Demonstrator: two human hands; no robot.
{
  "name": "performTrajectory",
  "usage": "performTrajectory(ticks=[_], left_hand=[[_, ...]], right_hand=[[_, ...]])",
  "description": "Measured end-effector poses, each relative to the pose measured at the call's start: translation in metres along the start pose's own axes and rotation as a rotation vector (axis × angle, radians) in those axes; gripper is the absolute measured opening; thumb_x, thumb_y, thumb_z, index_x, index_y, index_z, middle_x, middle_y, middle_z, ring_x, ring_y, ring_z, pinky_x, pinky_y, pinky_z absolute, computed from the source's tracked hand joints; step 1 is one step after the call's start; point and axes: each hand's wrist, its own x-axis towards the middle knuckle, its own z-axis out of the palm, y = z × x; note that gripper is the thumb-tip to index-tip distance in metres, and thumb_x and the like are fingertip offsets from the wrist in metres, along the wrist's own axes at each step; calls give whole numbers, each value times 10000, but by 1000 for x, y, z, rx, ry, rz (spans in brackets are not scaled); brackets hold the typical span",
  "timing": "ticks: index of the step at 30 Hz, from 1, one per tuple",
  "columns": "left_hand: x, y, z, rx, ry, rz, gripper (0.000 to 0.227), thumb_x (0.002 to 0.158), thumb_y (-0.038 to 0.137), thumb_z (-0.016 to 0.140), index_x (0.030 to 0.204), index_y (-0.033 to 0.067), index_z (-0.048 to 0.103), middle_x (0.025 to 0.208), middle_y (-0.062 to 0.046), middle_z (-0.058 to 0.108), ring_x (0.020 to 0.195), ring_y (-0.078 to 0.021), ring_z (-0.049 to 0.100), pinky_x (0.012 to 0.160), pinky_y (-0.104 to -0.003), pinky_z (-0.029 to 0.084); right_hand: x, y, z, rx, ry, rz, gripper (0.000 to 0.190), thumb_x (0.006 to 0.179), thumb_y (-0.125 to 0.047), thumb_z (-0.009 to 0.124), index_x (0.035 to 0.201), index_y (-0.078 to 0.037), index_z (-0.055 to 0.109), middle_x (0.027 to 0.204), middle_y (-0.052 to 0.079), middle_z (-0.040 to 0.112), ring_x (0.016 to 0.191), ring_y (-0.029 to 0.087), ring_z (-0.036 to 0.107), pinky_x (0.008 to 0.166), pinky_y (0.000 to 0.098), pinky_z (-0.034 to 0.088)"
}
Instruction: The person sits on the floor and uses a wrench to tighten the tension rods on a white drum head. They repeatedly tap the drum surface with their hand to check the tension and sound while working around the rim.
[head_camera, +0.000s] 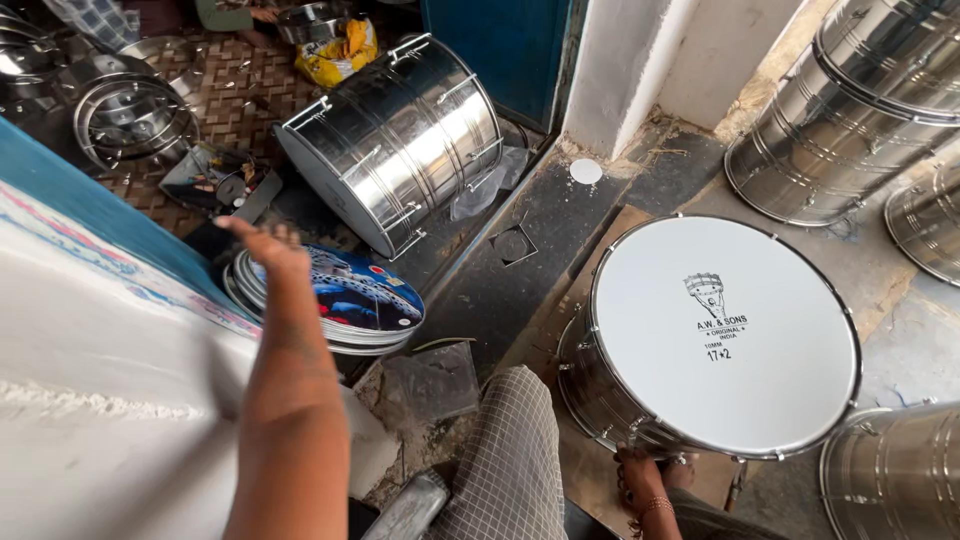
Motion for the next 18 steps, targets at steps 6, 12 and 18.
performTrajectory(ticks=[6, 12, 18], left_hand=[[-16, -51, 10, 277, -133, -146, 786, 995, 721, 546, 1437, 78, 452, 1260, -21, 580, 1088, -185, 615, 928, -370, 500], [-254, -199, 118, 920, -1194, 1199, 205, 898, 293, 684, 974, 102, 691, 1025, -94, 727, 973, -276, 675, 867, -408, 535], [-519, -229, 88, 1352, -1937, 625, 580, 688, 487, 884, 1072, 117, 657, 1095, -75, 648, 1075, -291, 598, 932, -461, 442]], right_hand=[[-11, 42, 5, 171, -193, -21, 247, 973, -248, 626, 849, -61, 521, 601, 5, 377, 475, 150, 354, 430, 347, 277], [-12, 47, 19, 510, -151, 223, 211, 980, -165, 526, 1065, -52, 684, 950, 158, 755, 830, 306, 744, 705, 457, 632], [12, 51, 44, 619, -191, 169, 239, 987, -240, 586, 1109, -65, 696, 1010, 116, 782, 866, 292, 733, 765, 418, 584]])
